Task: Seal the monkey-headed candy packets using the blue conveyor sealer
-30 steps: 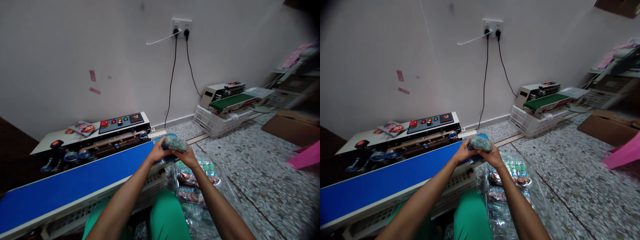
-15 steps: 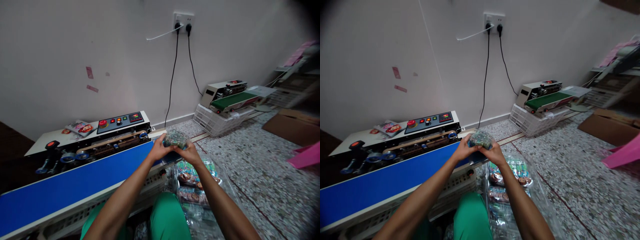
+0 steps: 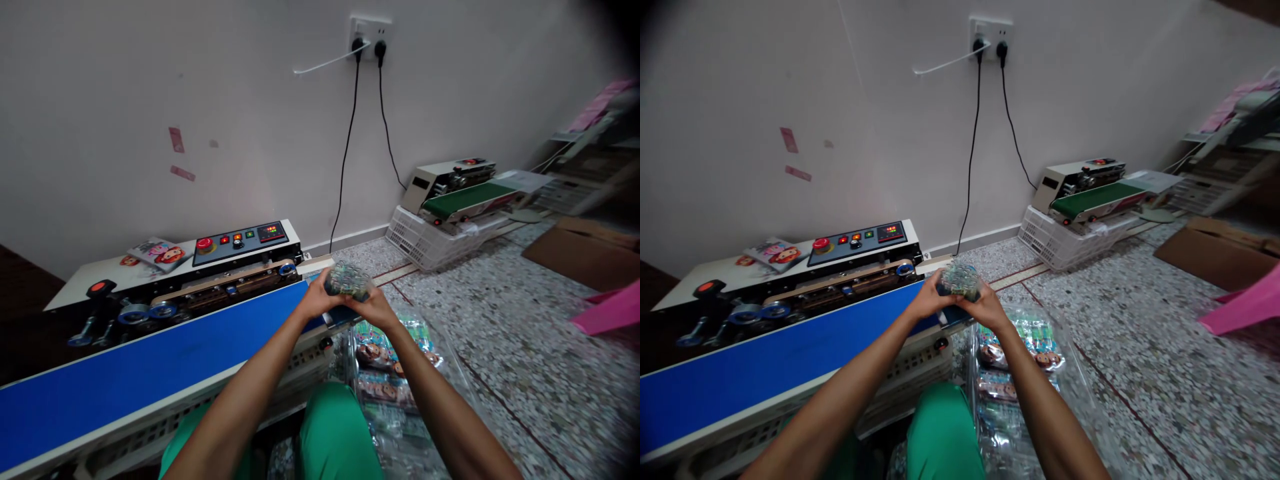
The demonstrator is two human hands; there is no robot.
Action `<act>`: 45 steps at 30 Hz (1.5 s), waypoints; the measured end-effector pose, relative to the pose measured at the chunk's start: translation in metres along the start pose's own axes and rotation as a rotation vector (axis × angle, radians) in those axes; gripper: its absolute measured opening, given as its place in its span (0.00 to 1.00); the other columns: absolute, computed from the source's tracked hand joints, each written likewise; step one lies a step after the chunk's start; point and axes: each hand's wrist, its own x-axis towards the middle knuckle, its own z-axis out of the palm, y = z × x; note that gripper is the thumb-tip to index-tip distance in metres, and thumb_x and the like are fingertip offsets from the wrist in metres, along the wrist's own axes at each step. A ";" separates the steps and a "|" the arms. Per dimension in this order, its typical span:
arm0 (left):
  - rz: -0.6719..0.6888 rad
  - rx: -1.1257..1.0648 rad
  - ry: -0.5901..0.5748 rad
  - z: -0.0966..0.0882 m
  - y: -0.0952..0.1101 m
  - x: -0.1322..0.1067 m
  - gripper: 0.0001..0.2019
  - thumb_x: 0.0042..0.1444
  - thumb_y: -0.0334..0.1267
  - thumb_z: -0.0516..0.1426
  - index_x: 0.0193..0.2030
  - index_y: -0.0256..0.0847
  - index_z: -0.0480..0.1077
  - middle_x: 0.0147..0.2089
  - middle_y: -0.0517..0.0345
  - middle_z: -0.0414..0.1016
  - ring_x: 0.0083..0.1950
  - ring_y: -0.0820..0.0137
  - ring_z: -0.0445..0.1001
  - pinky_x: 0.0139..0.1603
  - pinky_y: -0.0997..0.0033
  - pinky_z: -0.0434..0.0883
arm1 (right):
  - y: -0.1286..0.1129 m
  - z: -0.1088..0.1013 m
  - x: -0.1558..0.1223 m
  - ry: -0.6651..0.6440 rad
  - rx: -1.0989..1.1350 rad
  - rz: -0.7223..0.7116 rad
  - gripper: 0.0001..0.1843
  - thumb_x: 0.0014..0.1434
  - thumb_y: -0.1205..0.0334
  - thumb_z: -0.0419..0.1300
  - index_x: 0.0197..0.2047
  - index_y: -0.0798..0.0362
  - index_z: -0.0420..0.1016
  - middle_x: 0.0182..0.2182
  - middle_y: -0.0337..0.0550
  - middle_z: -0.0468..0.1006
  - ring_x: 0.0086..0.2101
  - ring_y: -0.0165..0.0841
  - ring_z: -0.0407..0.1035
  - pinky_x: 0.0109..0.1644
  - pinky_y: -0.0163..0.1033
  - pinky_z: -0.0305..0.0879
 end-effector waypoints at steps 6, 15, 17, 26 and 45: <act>-0.003 -0.130 -0.050 -0.001 0.017 -0.005 0.32 0.41 0.39 0.66 0.54 0.35 0.64 0.51 0.47 0.72 0.53 0.59 0.69 0.56 0.60 0.64 | -0.007 0.006 -0.009 0.001 0.096 0.092 0.22 0.47 0.51 0.65 0.42 0.55 0.76 0.35 0.43 0.80 0.35 0.36 0.73 0.42 0.42 0.71; 0.017 -0.016 -0.166 -0.048 0.075 -0.058 0.36 0.32 0.37 0.70 0.52 0.38 0.68 0.46 0.51 0.75 0.50 0.56 0.71 0.53 0.59 0.66 | -0.082 0.012 -0.023 -0.184 0.316 0.011 0.19 0.44 0.58 0.68 0.41 0.53 0.77 0.37 0.44 0.80 0.37 0.39 0.74 0.45 0.45 0.71; -0.070 -0.140 -0.125 -0.049 0.073 -0.071 0.36 0.34 0.36 0.69 0.54 0.37 0.66 0.41 0.52 0.76 0.46 0.59 0.73 0.48 0.62 0.69 | -0.092 0.018 -0.020 -0.222 0.293 0.002 0.23 0.43 0.59 0.69 0.44 0.53 0.74 0.39 0.44 0.79 0.39 0.39 0.73 0.46 0.45 0.70; -0.130 -0.222 0.241 -0.075 0.062 -0.106 0.30 0.34 0.33 0.69 0.48 0.37 0.68 0.45 0.52 0.76 0.43 0.63 0.75 0.45 0.67 0.71 | -0.109 0.065 0.002 -0.343 0.448 -0.085 0.33 0.45 0.50 0.66 0.54 0.51 0.65 0.50 0.46 0.72 0.51 0.42 0.66 0.54 0.46 0.64; -0.151 -0.434 0.509 -0.096 0.035 -0.109 0.21 0.37 0.33 0.68 0.43 0.37 0.75 0.43 0.52 0.80 0.44 0.61 0.77 0.52 0.58 0.71 | -0.085 0.142 0.038 0.010 0.631 0.048 0.21 0.59 0.46 0.52 0.49 0.49 0.72 0.45 0.42 0.76 0.47 0.37 0.68 0.49 0.42 0.66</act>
